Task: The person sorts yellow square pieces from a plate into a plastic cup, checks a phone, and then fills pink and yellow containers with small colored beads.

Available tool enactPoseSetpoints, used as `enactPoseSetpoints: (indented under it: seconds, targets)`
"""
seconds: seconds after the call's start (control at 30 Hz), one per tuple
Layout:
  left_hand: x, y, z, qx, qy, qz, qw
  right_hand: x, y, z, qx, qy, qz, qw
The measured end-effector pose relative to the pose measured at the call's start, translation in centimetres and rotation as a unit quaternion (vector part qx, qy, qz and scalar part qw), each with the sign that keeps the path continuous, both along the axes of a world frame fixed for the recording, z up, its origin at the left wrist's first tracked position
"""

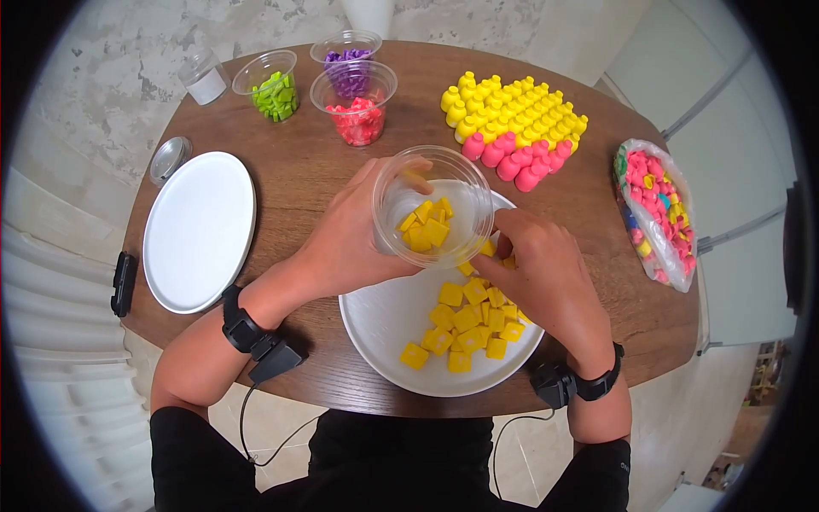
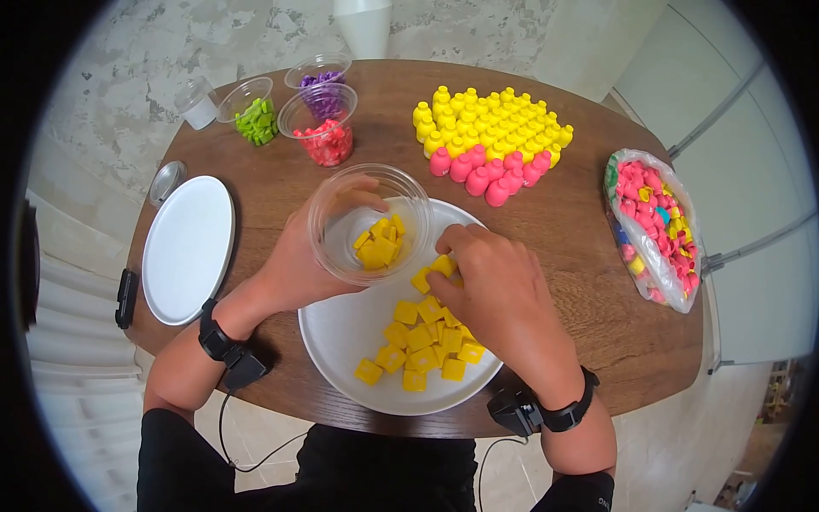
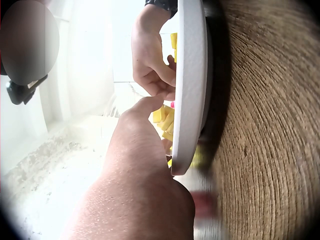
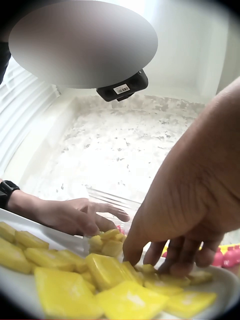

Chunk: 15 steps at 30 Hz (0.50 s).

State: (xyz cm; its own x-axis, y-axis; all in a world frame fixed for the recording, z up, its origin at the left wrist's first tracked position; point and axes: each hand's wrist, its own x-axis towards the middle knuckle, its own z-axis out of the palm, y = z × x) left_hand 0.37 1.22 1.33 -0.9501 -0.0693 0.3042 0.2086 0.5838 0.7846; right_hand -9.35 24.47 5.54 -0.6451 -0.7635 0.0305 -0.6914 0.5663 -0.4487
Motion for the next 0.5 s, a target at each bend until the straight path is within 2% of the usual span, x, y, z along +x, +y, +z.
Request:
enactPoseSetpoints:
  seconds: [0.5]
  targets:
    - [-0.06, -0.06, -0.24, 0.013, 0.008, -0.007, 1.000, 0.18, -0.14, 0.41, -0.023, -0.025, -0.010, 0.999]
